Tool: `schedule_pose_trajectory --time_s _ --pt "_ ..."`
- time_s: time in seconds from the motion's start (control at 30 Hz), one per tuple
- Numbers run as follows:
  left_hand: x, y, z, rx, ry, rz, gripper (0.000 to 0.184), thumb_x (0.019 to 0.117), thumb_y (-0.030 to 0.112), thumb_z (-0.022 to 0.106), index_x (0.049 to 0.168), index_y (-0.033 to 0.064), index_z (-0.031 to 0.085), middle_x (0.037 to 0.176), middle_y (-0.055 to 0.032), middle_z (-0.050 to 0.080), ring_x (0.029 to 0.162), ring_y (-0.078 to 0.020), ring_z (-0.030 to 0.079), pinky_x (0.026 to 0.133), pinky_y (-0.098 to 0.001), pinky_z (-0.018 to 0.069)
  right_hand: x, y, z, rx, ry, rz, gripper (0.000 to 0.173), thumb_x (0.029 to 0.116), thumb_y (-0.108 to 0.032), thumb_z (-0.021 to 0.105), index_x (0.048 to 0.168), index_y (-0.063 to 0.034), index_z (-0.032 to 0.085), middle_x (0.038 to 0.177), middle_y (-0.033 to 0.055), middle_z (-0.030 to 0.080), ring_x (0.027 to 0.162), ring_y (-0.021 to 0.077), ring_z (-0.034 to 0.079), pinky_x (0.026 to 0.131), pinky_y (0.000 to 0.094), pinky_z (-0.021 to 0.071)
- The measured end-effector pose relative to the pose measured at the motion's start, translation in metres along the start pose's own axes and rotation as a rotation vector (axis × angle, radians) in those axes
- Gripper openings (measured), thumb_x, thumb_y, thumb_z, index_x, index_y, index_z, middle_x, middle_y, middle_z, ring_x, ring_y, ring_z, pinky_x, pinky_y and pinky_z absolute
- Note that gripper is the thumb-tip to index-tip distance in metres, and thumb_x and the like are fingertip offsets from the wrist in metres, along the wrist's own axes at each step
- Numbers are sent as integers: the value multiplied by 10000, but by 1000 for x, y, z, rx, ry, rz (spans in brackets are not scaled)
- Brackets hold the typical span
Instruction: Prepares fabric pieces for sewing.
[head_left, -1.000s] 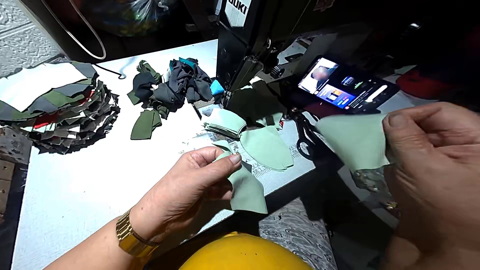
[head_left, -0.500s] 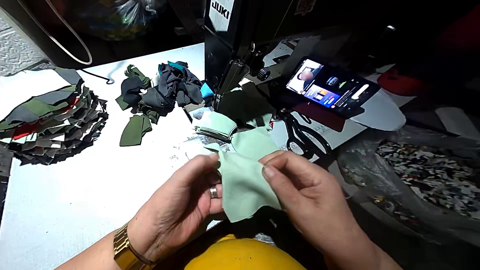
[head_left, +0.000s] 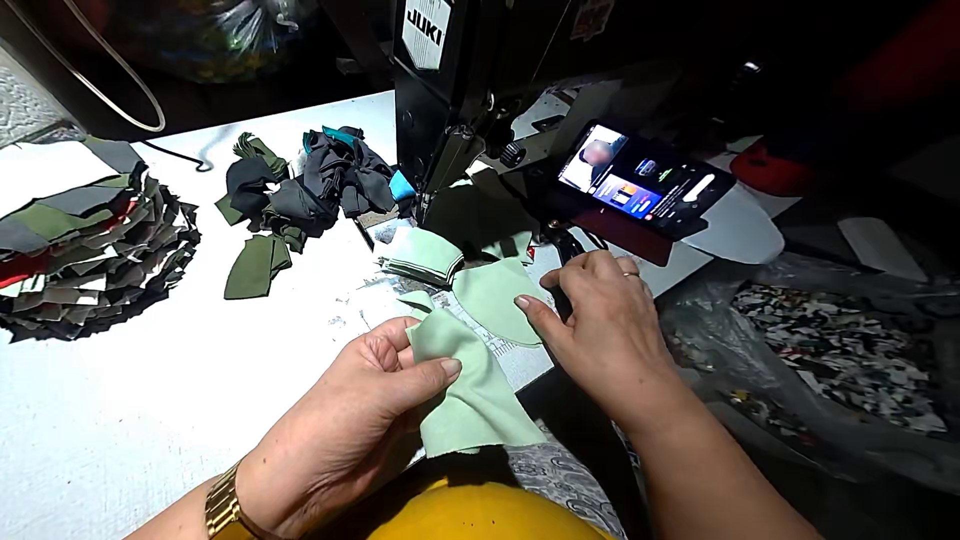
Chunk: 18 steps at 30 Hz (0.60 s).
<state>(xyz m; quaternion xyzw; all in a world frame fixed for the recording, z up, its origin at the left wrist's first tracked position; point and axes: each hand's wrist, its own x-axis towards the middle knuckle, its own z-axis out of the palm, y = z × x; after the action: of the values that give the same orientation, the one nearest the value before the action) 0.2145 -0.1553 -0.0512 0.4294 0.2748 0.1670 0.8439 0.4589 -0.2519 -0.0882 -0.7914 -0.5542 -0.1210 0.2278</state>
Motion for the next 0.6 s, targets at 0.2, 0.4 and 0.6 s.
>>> schedule_pose_trajectory --time_s 0.2,0.4,0.6 --pt "1 0 -2 32 30 13 179 966 -8 625 1135 38 660 947 -154 721 790 -157 717 728 -274 605 -1 -3 8 143 30 -12 135 952 -181 656 905 -54 659 931 126 625 945 343 593 808 526 471" --pt "1 1 -2 34 23 10 164 971 -12 622 1123 34 662 939 -150 725 781 -153 723 727 -273 612 -12 -3 11 358 209 -94 93 916 -14 650 1009 -9 658 937 95 652 854 150 638 759 287 547" --pt "1 0 -3 34 15 6 151 972 0 626 1108 45 675 937 -142 726 778 -144 717 714 -260 605 -14 1 14 419 282 -125 157 898 -27 689 1046 19 664 969 115 668 878 124 644 797 243 548"
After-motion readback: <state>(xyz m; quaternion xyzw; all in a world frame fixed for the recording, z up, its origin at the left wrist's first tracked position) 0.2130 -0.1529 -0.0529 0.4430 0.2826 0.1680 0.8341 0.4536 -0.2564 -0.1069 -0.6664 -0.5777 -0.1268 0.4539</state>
